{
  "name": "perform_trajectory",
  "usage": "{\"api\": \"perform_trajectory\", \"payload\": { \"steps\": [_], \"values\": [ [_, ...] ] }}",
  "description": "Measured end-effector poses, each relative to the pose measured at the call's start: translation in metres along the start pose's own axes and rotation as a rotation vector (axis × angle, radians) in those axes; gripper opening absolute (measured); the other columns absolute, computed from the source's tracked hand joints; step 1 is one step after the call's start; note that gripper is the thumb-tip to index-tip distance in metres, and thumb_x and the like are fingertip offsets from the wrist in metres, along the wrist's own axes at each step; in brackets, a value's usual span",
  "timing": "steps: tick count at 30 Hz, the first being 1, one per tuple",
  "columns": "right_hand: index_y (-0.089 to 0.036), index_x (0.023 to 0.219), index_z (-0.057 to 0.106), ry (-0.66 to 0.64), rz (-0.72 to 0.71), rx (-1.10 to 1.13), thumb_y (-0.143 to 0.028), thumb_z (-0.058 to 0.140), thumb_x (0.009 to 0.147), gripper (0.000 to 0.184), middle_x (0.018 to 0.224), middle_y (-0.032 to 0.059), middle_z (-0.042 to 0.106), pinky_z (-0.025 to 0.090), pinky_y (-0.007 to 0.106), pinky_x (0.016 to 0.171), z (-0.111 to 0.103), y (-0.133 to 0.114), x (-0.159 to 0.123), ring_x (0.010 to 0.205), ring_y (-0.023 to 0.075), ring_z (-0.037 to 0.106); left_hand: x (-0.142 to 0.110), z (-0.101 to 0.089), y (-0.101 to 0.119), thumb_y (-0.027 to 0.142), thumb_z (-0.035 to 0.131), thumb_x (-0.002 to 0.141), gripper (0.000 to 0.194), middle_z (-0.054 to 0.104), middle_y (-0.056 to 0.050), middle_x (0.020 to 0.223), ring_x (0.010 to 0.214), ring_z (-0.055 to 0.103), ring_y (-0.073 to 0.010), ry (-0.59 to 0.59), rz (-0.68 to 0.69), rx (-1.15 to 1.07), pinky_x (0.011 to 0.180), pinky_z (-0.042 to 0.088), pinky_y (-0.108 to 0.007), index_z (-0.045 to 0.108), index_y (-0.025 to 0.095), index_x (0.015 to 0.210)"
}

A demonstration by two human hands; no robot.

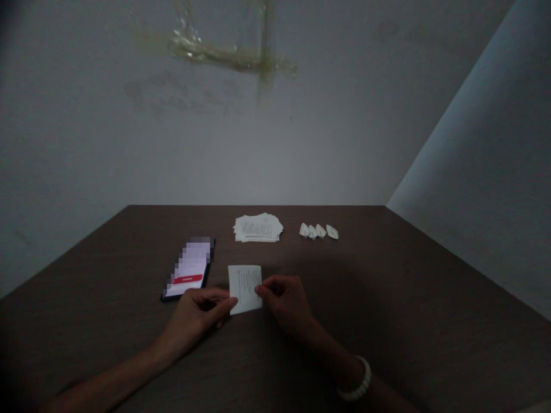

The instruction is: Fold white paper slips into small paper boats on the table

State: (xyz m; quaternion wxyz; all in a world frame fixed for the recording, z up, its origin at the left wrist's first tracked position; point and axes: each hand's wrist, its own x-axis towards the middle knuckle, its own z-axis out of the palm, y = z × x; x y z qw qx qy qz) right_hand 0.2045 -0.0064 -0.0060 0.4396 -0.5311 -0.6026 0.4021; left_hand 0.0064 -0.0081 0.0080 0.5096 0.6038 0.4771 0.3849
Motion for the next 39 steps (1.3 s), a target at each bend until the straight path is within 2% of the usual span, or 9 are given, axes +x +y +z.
{"api": "perform_trajectory", "payload": {
  "steps": [9, 16, 22, 25, 27, 30, 34, 37, 39],
  "values": [
    [-0.015, 0.076, 0.071, -0.068, -0.008, 0.056, -0.035, 0.063, 0.079, 0.021, 0.07, 0.0018, 0.068, 0.044, 0.023, 0.059, -0.001, -0.003, 0.001, 0.063, 0.014, 0.06, 0.0, -0.002, -0.002, 0.042, 0.064, 0.074, 0.03, 0.053, 0.001, 0.045, 0.042, 0.042, -0.0098, 0.017, 0.008, 0.034, 0.042, 0.031, -0.02, 0.068, 0.014, 0.061],
    [-0.013, 0.069, 0.068, -0.042, 0.01, 0.01, -0.032, 0.066, 0.076, 0.021, 0.06, 0.0006, 0.064, 0.04, 0.022, 0.052, 0.0, -0.001, 0.0, 0.055, 0.012, 0.056, 0.002, -0.003, -0.008, 0.041, 0.065, 0.077, 0.03, 0.052, 0.003, 0.049, 0.046, 0.043, -0.009, -0.013, 0.008, 0.013, 0.046, 0.031, -0.02, 0.066, 0.013, 0.066],
    [-0.014, 0.07, 0.069, -0.153, -0.011, -0.064, -0.032, 0.064, 0.08, 0.021, 0.064, 0.0017, 0.067, 0.043, 0.022, 0.054, 0.0, 0.0, -0.001, 0.059, 0.0131, 0.059, 0.004, -0.004, -0.011, 0.041, 0.066, 0.075, 0.027, 0.059, 0.001, 0.057, 0.052, 0.051, -0.0124, 0.197, 0.072, 0.083, 0.05, 0.038, -0.022, 0.067, 0.015, 0.074],
    [-0.016, 0.084, 0.07, -0.104, -0.147, -0.266, -0.035, 0.062, 0.084, 0.021, 0.07, 0.0025, 0.069, 0.045, 0.024, 0.056, -0.006, 0.002, 0.0, 0.061, 0.0146, 0.06, 0.005, -0.005, -0.014, 0.039, 0.064, 0.078, 0.025, 0.066, -0.001, 0.066, 0.061, 0.059, -0.0156, 0.19, 0.115, 0.207, 0.057, 0.044, -0.024, 0.069, 0.015, 0.076],
    [-0.018, 0.101, 0.068, 0.025, -0.375, -0.492, -0.033, 0.066, 0.081, 0.024, 0.092, 0.0057, 0.07, 0.049, 0.03, 0.07, -0.013, 0.005, 0.001, 0.077, 0.0181, 0.062, 0.006, -0.006, -0.014, 0.038, 0.06, 0.081, 0.024, 0.068, -0.002, 0.068, 0.063, 0.061, -0.0171, 0.106, 0.111, 0.293, 0.059, 0.045, -0.026, 0.07, 0.016, 0.078],
    [-0.021, 0.11, 0.064, -0.058, -0.686, -0.734, -0.028, 0.06, 0.087, 0.025, 0.113, 0.0077, 0.064, 0.047, 0.035, 0.085, -0.022, 0.011, 0.004, 0.099, 0.0219, 0.057, 0.005, -0.006, -0.012, 0.035, 0.056, 0.083, 0.025, 0.068, -0.002, 0.068, 0.063, 0.062, -0.0181, 0.004, 0.108, 0.446, 0.058, 0.044, -0.026, 0.071, 0.016, 0.079],
    [-0.02, 0.114, 0.06, -0.087, -0.793, -0.867, -0.023, 0.055, 0.09, 0.025, 0.121, 0.0099, 0.06, 0.048, 0.035, 0.085, -0.027, 0.017, 0.007, 0.102, 0.0222, 0.054, 0.006, -0.007, -0.012, 0.033, 0.053, 0.085, 0.024, 0.068, -0.001, 0.07, 0.064, 0.063, -0.0186, -0.034, 0.143, 0.641, 0.059, 0.043, -0.028, 0.071, 0.018, 0.09],
    [-0.021, 0.105, 0.063, -0.292, -0.847, -0.932, -0.017, 0.052, 0.089, 0.02, 0.112, 0.0066, 0.064, 0.048, 0.032, 0.08, -0.026, 0.015, 0.007, 0.094, 0.0196, 0.055, 0.007, -0.007, -0.017, 0.03, 0.054, 0.085, 0.035, 0.069, 0.0, 0.074, 0.065, 0.064, -0.0187, -0.011, 0.179, 0.719, 0.06, 0.044, -0.028, 0.06, 0.02, 0.118],
    [-0.021, 0.105, 0.063, -0.378, -0.827, -0.964, -0.016, 0.051, 0.089, 0.02, 0.111, 0.0064, 0.064, 0.047, 0.032, 0.082, -0.025, 0.011, 0.006, 0.095, 0.0194, 0.055, 0.008, -0.008, -0.02, 0.028, 0.055, 0.085, 0.039, 0.068, 0.0, 0.076, 0.067, 0.064, -0.0194, 0.017, 0.193, 0.783, 0.061, 0.045, -0.029, 0.055, 0.02, 0.123]
  ]
}}
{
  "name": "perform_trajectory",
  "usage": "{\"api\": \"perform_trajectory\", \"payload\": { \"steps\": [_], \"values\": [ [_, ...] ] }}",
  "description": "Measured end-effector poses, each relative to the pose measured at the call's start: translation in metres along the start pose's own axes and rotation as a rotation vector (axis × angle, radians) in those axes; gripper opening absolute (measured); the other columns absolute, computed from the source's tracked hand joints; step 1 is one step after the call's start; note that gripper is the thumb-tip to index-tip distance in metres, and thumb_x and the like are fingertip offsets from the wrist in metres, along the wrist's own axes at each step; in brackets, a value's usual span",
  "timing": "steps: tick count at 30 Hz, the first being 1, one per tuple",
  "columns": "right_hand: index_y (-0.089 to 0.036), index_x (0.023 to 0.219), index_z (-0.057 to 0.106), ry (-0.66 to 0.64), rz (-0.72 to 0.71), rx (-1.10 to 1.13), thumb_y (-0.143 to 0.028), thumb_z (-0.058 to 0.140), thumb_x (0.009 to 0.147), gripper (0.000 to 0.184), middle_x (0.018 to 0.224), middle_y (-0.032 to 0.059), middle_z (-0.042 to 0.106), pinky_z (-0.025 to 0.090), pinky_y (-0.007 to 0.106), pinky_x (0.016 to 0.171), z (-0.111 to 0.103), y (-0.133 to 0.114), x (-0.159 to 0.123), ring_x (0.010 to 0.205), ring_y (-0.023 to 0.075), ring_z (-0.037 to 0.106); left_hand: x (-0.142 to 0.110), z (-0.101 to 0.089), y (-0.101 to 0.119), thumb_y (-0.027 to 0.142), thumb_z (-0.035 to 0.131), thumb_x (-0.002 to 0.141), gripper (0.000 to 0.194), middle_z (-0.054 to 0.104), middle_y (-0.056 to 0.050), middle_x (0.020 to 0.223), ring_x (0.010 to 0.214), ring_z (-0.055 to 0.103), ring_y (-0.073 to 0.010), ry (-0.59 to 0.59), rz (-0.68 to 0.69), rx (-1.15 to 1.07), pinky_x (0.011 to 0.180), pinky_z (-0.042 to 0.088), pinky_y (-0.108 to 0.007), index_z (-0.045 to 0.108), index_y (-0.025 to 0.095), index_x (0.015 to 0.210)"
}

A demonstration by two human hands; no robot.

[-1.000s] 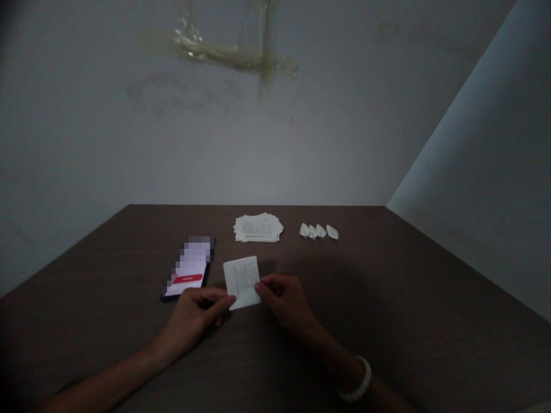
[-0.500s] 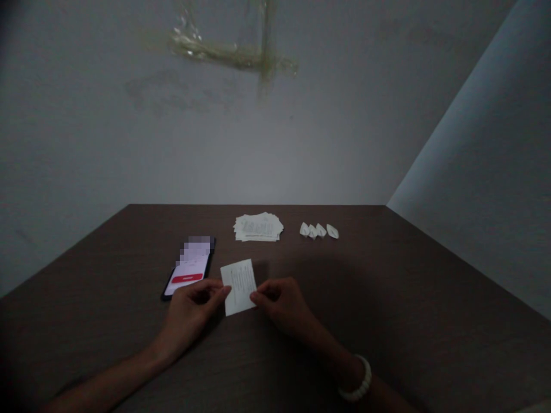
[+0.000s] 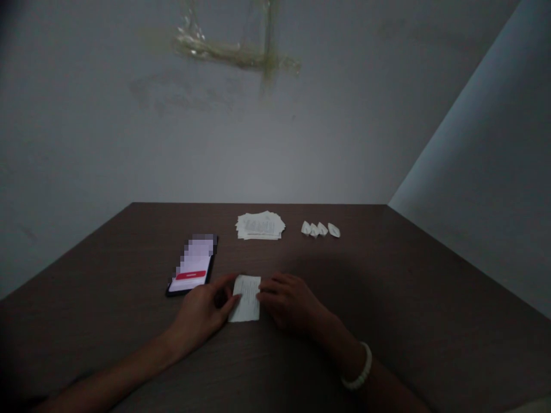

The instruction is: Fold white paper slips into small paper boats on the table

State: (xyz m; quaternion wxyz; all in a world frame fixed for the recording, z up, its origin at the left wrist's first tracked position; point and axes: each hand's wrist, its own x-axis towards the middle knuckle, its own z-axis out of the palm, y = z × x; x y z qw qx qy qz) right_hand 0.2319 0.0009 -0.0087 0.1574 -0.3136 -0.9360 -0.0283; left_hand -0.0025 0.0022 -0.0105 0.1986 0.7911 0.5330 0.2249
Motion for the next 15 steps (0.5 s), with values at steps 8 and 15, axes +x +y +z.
{"api": "perform_trajectory", "payload": {
  "steps": [8, 15],
  "values": [
    [-0.021, 0.106, 0.062, -0.011, 0.033, 0.075, -0.016, 0.051, 0.087, 0.022, 0.111, 0.0057, 0.064, 0.044, 0.032, 0.083, -0.003, -0.004, 0.001, 0.097, 0.0194, 0.054, 0.001, -0.003, -0.003, 0.012, 0.047, 0.088, 0.026, 0.061, -0.009, 0.122, 0.112, 0.052, -0.0293, -0.023, 0.489, 0.262, 0.092, 0.043, -0.046, 0.065, 0.018, 0.106],
    [-0.02, 0.1, 0.067, 0.073, 0.228, 0.081, -0.024, 0.051, 0.092, 0.018, 0.1, 0.0049, 0.065, 0.043, 0.033, 0.086, 0.004, 0.0, 0.009, 0.091, 0.0183, 0.054, 0.004, -0.002, -0.007, 0.005, 0.046, 0.083, 0.035, 0.057, -0.013, 0.13, 0.121, 0.051, -0.0281, -0.101, 0.561, 0.261, 0.1, 0.043, -0.045, 0.062, 0.013, 0.114]
  ]
}}
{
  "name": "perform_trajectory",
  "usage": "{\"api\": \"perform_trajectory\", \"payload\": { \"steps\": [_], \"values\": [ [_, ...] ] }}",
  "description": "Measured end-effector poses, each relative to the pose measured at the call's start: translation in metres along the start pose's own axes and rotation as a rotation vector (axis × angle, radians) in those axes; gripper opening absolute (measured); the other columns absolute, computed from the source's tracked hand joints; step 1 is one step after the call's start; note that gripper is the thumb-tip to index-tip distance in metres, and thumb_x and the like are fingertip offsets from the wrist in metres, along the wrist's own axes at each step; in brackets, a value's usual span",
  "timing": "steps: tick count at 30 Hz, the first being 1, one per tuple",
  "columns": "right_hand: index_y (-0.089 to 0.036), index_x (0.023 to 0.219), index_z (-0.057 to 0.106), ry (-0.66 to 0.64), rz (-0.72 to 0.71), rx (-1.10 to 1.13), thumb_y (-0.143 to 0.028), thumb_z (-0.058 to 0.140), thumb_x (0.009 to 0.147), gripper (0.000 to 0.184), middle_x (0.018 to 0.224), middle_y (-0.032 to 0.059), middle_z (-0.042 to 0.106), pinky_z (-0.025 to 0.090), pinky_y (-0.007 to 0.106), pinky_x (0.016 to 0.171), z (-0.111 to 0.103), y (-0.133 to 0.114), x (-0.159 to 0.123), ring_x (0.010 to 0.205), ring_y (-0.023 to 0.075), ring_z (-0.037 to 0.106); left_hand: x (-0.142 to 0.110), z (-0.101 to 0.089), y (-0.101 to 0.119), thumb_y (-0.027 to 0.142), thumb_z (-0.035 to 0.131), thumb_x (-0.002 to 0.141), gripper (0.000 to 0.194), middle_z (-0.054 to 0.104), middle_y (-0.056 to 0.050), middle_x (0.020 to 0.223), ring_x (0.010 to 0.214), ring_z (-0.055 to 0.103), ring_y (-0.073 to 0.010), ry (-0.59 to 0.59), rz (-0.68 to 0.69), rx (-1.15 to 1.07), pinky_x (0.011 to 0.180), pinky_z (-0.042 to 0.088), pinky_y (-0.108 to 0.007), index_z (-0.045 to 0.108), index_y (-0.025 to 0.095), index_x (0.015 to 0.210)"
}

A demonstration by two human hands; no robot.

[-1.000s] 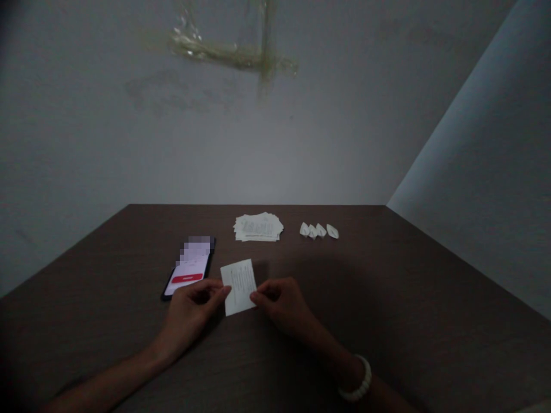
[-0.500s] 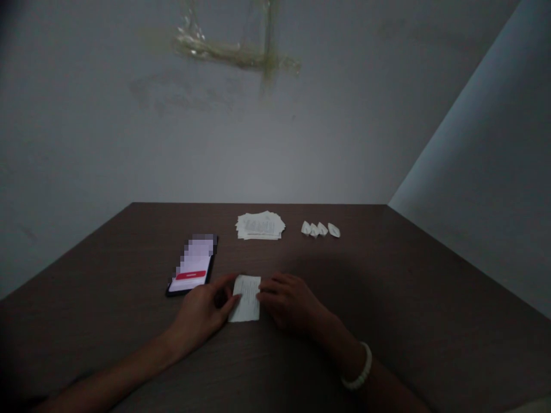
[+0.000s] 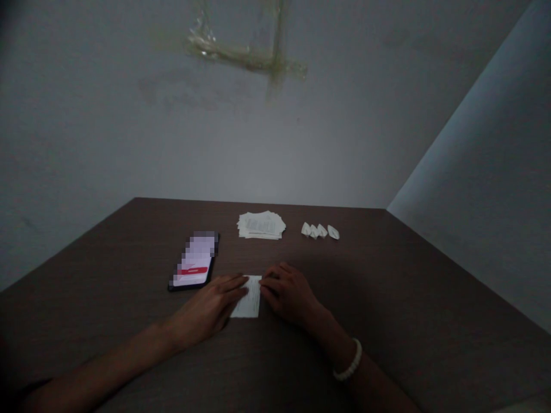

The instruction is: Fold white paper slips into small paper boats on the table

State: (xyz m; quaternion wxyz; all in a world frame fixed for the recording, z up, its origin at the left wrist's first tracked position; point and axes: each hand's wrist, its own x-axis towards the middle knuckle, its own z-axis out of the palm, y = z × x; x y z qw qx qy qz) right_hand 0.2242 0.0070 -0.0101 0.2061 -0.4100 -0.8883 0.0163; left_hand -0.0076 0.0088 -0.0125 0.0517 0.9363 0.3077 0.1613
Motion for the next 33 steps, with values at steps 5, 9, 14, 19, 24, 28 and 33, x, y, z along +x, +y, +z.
{"api": "perform_trajectory", "payload": {
  "steps": [5, 9, 14, 19, 24, 28, 33],
  "values": [
    [-0.021, 0.097, 0.068, 0.011, 0.08, -0.054, -0.03, 0.054, 0.092, 0.017, 0.096, 0.0052, 0.063, 0.044, 0.032, 0.082, 0.0, -0.003, 0.004, 0.09, 0.0186, 0.053, 0.001, -0.001, -0.002, 0.006, 0.043, 0.085, 0.034, 0.058, -0.013, 0.129, 0.121, 0.052, -0.0263, 0.03, 0.019, -0.054, 0.101, 0.043, -0.044, 0.063, 0.014, 0.111],
    [-0.022, 0.099, 0.068, 0.005, 0.125, -0.093, -0.03, 0.054, 0.092, 0.017, 0.095, 0.0044, 0.061, 0.044, 0.032, 0.079, 0.002, -0.003, 0.007, 0.089, 0.0184, 0.053, 0.001, -0.001, -0.003, 0.007, 0.044, 0.084, 0.033, 0.06, -0.013, 0.127, 0.121, 0.052, -0.0271, 0.038, 0.026, -0.061, 0.1, 0.044, -0.046, 0.064, 0.014, 0.11],
    [-0.023, 0.1, 0.068, 0.005, 0.142, -0.111, -0.031, 0.053, 0.093, 0.019, 0.095, 0.0046, 0.06, 0.044, 0.032, 0.079, 0.003, -0.003, 0.008, 0.089, 0.0183, 0.053, 0.001, -0.001, -0.003, 0.007, 0.045, 0.084, 0.033, 0.059, -0.012, 0.128, 0.121, 0.052, -0.0274, 0.049, 0.021, -0.074, 0.1, 0.043, -0.047, 0.063, 0.015, 0.111],
    [-0.022, 0.098, 0.068, -0.004, 0.105, -0.127, -0.029, 0.053, 0.092, 0.017, 0.095, 0.005, 0.062, 0.044, 0.031, 0.078, 0.005, -0.002, 0.007, 0.09, 0.0194, 0.052, 0.001, -0.003, -0.001, 0.008, 0.044, 0.085, 0.033, 0.058, -0.013, 0.128, 0.118, 0.052, -0.0283, 0.033, 0.017, -0.042, 0.099, 0.044, -0.047, 0.063, 0.014, 0.112],
    [-0.023, 0.104, 0.067, -0.013, 0.133, -0.111, -0.029, 0.053, 0.093, 0.019, 0.097, 0.0054, 0.059, 0.043, 0.031, 0.078, 0.005, -0.003, 0.007, 0.09, 0.0187, 0.051, 0.001, -0.007, 0.002, 0.012, 0.044, 0.089, 0.028, 0.061, -0.013, 0.119, 0.113, 0.053, -0.0276, 0.037, 0.025, -0.054, 0.096, 0.044, -0.045, 0.063, 0.014, 0.109],
    [-0.023, 0.107, 0.065, -0.06, 0.113, -0.098, -0.028, 0.053, 0.092, 0.02, 0.098, 0.0057, 0.056, 0.041, 0.032, 0.081, 0.001, -0.004, 0.01, 0.092, 0.0188, 0.05, 0.001, -0.011, 0.004, 0.018, 0.044, 0.093, 0.023, 0.062, -0.012, 0.106, 0.106, 0.054, -0.0265, 0.043, 0.027, -0.079, 0.092, 0.044, -0.043, 0.064, 0.015, 0.103],
    [-0.024, 0.108, 0.065, -0.061, 0.052, -0.107, -0.03, 0.054, 0.092, 0.02, 0.096, 0.0053, 0.057, 0.041, 0.032, 0.079, 0.001, -0.005, 0.01, 0.089, 0.0185, 0.05, 0.004, -0.012, 0.005, 0.018, 0.045, 0.093, 0.02, 0.059, -0.009, 0.093, 0.092, 0.054, -0.0234, 0.032, 0.007, -0.093, 0.083, 0.044, -0.039, 0.065, 0.014, 0.093]
  ]
}}
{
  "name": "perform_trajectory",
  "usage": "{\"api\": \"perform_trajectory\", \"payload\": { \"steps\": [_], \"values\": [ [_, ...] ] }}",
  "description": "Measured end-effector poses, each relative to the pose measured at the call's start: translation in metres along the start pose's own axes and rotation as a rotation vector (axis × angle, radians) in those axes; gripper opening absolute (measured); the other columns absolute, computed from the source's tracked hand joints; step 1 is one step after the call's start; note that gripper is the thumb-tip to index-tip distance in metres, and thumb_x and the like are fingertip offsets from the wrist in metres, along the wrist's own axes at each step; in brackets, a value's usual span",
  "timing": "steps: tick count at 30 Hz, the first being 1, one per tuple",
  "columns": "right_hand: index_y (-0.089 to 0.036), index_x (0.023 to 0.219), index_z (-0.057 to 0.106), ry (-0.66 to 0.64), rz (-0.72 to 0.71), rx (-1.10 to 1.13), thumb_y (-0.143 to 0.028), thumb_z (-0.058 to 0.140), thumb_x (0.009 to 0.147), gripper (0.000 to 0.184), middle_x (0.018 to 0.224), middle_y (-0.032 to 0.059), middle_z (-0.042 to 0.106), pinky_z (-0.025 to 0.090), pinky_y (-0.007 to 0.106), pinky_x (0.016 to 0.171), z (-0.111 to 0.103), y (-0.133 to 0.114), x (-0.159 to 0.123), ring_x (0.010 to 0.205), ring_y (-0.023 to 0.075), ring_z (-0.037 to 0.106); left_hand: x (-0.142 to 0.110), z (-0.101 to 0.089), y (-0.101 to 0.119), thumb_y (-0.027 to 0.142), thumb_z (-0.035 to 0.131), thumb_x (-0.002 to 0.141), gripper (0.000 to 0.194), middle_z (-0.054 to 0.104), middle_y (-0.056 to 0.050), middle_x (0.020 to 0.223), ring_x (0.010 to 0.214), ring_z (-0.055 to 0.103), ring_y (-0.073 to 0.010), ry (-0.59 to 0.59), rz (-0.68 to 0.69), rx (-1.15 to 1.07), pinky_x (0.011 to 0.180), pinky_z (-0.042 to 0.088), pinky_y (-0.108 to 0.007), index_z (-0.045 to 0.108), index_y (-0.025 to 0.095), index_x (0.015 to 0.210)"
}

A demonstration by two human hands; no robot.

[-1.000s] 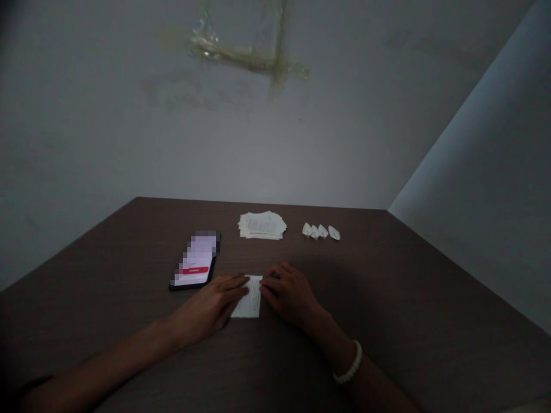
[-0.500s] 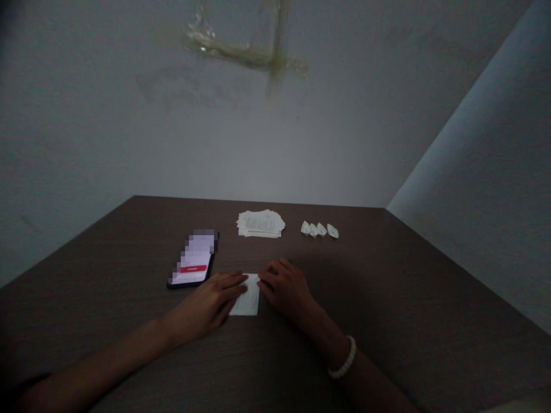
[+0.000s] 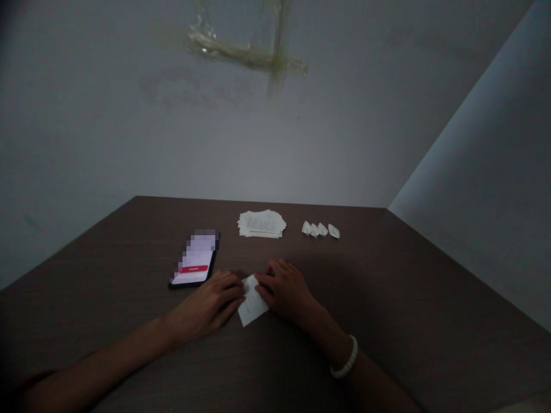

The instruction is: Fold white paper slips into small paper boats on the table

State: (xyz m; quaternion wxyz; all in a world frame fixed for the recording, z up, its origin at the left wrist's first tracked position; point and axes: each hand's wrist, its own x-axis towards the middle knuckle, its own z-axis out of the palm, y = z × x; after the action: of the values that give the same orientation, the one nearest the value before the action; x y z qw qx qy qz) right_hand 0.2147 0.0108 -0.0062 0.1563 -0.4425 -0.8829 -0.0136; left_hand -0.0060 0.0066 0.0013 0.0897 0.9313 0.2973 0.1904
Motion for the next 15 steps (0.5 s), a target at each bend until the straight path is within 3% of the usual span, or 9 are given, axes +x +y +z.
{"api": "perform_trajectory", "payload": {
  "steps": [7, 15],
  "values": [
    [-0.025, 0.093, 0.07, 0.04, -0.061, 0.014, -0.028, 0.058, 0.091, 0.013, 0.09, 0.0027, 0.06, 0.041, 0.026, 0.07, 0.0085, 0.0018, 0.0001, 0.084, 0.0159, 0.051, -0.0015, 0.0028, -0.0013, 0.018, 0.043, 0.094, 0.024, 0.057, -0.008, 0.084, 0.084, 0.053, -0.0212, -0.005, 0.021, -0.006, 0.076, 0.043, -0.034, 0.066, 0.015, 0.088],
    [-0.024, 0.094, 0.068, -0.008, -0.13, 0.034, -0.013, 0.056, 0.089, 0.017, 0.092, 0.0022, 0.062, 0.04, 0.024, 0.07, 0.008, 0.0073, 0.0006, 0.082, 0.0142, 0.052, -0.0053, -0.0016, -0.0073, 0.017, 0.044, 0.093, 0.025, 0.063, -0.009, 0.116, 0.107, 0.052, -0.0248, 0.009, 0.054, -0.048, 0.093, 0.041, -0.042, 0.065, 0.018, 0.107]
  ]
}}
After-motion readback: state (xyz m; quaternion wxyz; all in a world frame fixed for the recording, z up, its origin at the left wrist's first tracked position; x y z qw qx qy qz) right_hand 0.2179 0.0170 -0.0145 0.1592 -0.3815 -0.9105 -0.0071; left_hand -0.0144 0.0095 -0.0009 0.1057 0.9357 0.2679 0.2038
